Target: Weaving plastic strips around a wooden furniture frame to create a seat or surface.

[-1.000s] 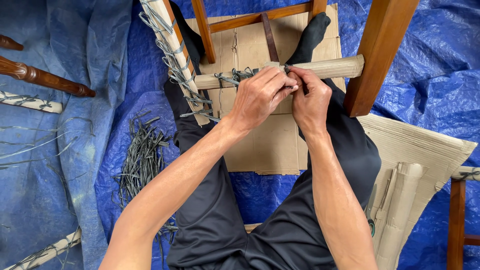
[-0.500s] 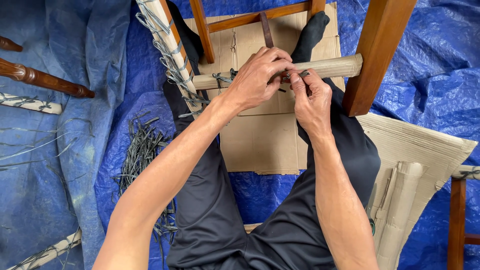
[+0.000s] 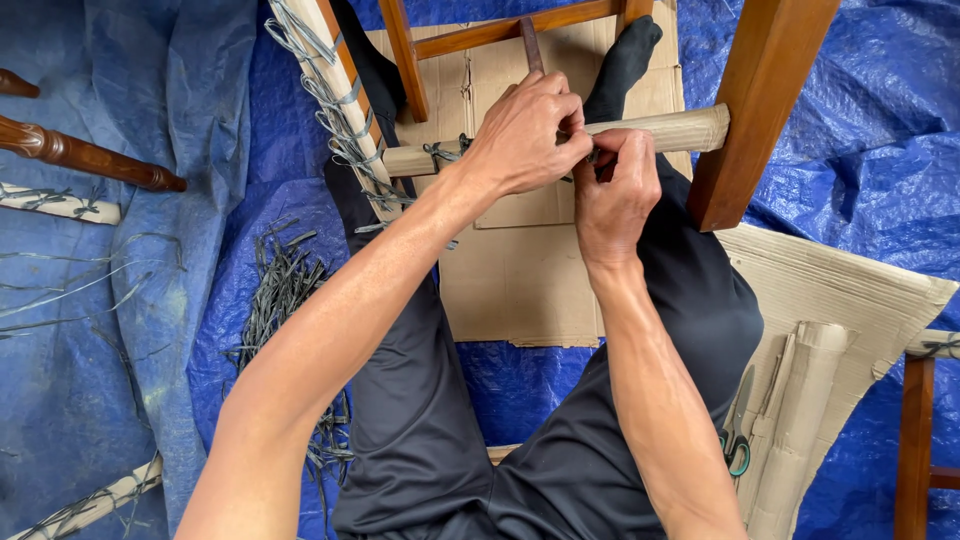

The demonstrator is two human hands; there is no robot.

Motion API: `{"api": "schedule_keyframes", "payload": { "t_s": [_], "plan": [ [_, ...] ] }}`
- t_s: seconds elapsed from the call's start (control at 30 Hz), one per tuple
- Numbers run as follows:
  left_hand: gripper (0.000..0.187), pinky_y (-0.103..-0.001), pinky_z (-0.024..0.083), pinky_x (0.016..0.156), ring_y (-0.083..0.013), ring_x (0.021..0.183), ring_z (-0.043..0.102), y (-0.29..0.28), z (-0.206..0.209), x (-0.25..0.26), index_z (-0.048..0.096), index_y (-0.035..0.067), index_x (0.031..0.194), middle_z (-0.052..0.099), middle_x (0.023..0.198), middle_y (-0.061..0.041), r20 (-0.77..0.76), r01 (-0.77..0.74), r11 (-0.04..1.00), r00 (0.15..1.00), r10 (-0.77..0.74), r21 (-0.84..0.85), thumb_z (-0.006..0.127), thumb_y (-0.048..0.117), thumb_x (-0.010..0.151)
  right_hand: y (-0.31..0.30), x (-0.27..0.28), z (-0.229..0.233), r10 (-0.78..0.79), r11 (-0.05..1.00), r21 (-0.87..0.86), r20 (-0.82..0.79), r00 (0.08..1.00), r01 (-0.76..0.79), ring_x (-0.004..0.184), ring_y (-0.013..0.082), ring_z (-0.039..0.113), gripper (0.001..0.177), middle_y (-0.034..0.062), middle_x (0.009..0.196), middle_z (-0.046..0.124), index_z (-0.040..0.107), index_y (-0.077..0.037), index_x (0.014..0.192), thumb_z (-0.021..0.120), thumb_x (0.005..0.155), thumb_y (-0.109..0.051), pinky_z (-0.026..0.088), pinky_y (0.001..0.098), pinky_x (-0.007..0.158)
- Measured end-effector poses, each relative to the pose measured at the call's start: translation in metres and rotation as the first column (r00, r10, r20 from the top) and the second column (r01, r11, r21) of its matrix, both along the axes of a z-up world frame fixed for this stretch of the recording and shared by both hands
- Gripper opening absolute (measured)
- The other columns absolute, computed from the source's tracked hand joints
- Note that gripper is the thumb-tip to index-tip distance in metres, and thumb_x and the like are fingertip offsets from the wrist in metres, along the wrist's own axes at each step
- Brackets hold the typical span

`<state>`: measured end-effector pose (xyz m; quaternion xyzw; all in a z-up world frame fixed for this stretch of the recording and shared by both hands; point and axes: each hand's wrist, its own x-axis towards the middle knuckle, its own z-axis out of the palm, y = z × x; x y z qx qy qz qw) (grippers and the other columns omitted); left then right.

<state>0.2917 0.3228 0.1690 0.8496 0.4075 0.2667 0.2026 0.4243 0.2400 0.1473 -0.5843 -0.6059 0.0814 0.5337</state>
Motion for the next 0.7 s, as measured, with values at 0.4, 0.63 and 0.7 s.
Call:
{"api": "schedule_keyframes", "payload": {
  "t_s": [0.4, 0.63, 0.7],
  "plan": [
    [0.026, -0.037, 0.054, 0.072, -0.0201, 0.076, 0.068, -0.004, 0.003, 0.01, 0.075, 0.008, 0.085, 0.069, 0.082, -0.007, 0.126, -0.223, 0.825, 0.935, 0.332, -0.519, 0.076, 0.034, 0.088, -0.01, -0.009, 0.013, 0.048, 0.985, 0.166, 0.011, 0.999, -0.049, 0.097, 0.0328, 0.065, 0.011, 0.0146, 0.105, 0.065, 0.06, 0.0, 0.105, 0.07, 0.104, 0.004, 0.055, 0.041, 0.085],
    [0.024, -0.039, 0.052, 0.074, -0.0214, 0.08, 0.066, 0.012, -0.019, 0.013, 0.068, 0.006, 0.079, 0.062, 0.088, -0.005, 0.212, -0.298, 0.906, 0.905, 0.368, -0.3, 0.076, 0.026, 0.089, -0.032, 0.0, 0.003, 0.056, 0.992, -0.117, 0.057, 0.997, -0.049, 0.082, 0.04, 0.06, 0.01, 0.02, 0.094, 0.06, 0.056, 0.002, 0.1, 0.062, 0.106, -0.004, 0.047, 0.0475, 0.072],
    [0.025, -0.041, 0.05, 0.074, -0.0228, 0.081, 0.063, 0.013, -0.021, 0.014, 0.067, 0.006, 0.077, 0.062, 0.087, -0.005, 0.187, -0.305, 0.916, 0.915, 0.358, -0.259, 0.077, 0.025, 0.089, -0.037, 0.001, 0.002, 0.052, 0.983, -0.179, 0.068, 0.996, -0.039, 0.08, 0.0418, 0.062, 0.011, 0.0197, 0.091, 0.062, 0.056, 0.001, 0.1, 0.061, 0.106, -0.006, 0.047, 0.049, 0.068]
  ]
}}
